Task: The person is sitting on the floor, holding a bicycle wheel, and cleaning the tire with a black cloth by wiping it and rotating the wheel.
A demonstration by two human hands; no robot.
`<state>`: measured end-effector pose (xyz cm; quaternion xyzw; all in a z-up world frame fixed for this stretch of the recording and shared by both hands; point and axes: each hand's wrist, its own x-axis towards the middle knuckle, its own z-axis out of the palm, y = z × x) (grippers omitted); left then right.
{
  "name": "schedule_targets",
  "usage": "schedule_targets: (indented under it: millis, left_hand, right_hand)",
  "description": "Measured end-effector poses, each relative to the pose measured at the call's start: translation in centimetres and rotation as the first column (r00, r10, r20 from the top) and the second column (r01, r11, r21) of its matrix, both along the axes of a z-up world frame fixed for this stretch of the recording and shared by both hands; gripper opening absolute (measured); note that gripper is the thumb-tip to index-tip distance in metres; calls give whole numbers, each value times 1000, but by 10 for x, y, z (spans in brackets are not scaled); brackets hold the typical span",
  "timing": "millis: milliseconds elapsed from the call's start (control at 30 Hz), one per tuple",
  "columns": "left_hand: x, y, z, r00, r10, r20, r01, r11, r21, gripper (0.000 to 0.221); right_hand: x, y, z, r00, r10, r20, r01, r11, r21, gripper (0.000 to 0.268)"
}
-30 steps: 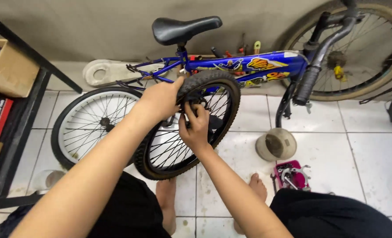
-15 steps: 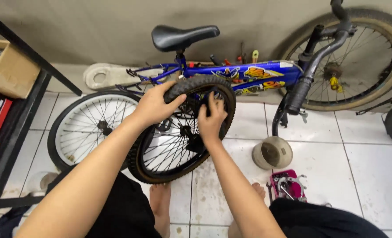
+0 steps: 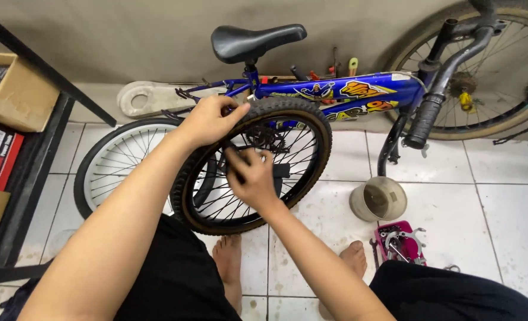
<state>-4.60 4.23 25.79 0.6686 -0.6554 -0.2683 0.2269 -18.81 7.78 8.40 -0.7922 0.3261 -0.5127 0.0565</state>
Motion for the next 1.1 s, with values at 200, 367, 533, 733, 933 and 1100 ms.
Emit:
schedule_targets:
  millis: [200,367,533,733,933,1100]
  left_hand:
    - [-4,2,-6,1000,-9,1,9,1000,-1,61]
    - [-6,-10,-32,999,4,-39,-5,1000,-15,56]
    - [-4,-13,-28,999,33,-39,-32,999,30,59]
    - [-7,-4,-16,996,46,-74,-39,994,101,57]
    - [-5,-11,-20,998,25,-51,-15,983,182,69]
    - [-10,-5,-6,1000,-21,-9,22,985,170,68]
  right_hand:
    - [-17,-16,14,981,-142,131,147,989,-27,44]
    - [7,22,-3,992,67,106,-63,997,-40,44]
    - [21,44,2,966,240,99,-242,970,9,39]
    - [9,41,10,959,283,-23,-282,959,31,42]
    - [4,18,12,993,114,17,-114,993,9,41]
    - [-11,6,31,992,-11,123,8,1000,22,42]
